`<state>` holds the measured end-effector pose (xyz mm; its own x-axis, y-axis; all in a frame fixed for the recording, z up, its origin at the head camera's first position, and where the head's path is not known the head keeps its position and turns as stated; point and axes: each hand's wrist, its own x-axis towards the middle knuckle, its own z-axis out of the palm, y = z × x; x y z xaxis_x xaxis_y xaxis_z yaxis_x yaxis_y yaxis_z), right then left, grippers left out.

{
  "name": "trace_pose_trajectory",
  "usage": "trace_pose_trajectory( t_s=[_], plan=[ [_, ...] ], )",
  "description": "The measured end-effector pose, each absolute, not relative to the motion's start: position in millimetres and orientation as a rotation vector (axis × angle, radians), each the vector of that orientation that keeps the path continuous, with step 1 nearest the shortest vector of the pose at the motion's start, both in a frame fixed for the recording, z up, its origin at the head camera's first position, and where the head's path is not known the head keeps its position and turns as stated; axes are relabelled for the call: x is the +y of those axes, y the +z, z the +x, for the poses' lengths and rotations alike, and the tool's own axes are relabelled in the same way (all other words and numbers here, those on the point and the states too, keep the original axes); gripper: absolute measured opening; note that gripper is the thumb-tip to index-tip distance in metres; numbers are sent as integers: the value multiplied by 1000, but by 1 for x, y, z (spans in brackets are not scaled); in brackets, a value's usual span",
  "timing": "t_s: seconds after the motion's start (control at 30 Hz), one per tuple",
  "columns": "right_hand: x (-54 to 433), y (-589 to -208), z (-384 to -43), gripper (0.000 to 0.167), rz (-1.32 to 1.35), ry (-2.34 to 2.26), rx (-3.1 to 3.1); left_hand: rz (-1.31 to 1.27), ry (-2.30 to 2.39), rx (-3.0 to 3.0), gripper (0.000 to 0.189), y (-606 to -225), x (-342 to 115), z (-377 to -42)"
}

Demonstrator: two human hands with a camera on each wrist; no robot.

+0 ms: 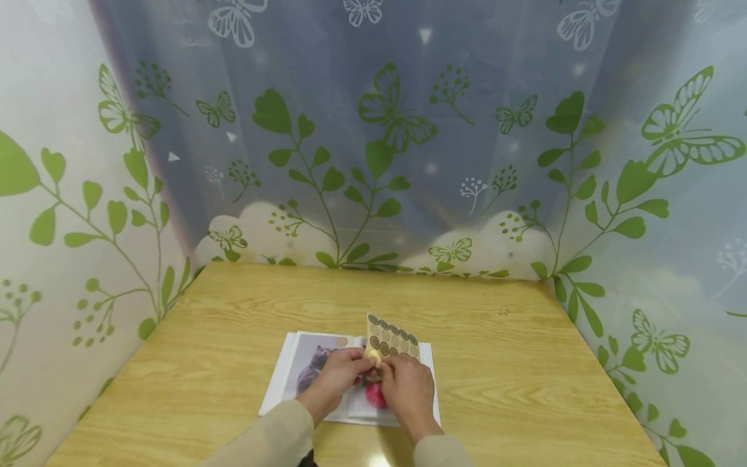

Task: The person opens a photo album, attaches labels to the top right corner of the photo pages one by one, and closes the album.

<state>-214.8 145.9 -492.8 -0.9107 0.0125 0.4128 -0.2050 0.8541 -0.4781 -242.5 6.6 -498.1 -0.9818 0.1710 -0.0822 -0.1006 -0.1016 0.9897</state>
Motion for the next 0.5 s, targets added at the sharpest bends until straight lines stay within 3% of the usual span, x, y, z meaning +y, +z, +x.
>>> trace_pose_trajectory(
  t_s=[0.5],
  plan=[
    [150, -494, -217, 15, 35, 845, -2637, 52, 2204, 1985, 8, -496, 6, -242]
  ],
)
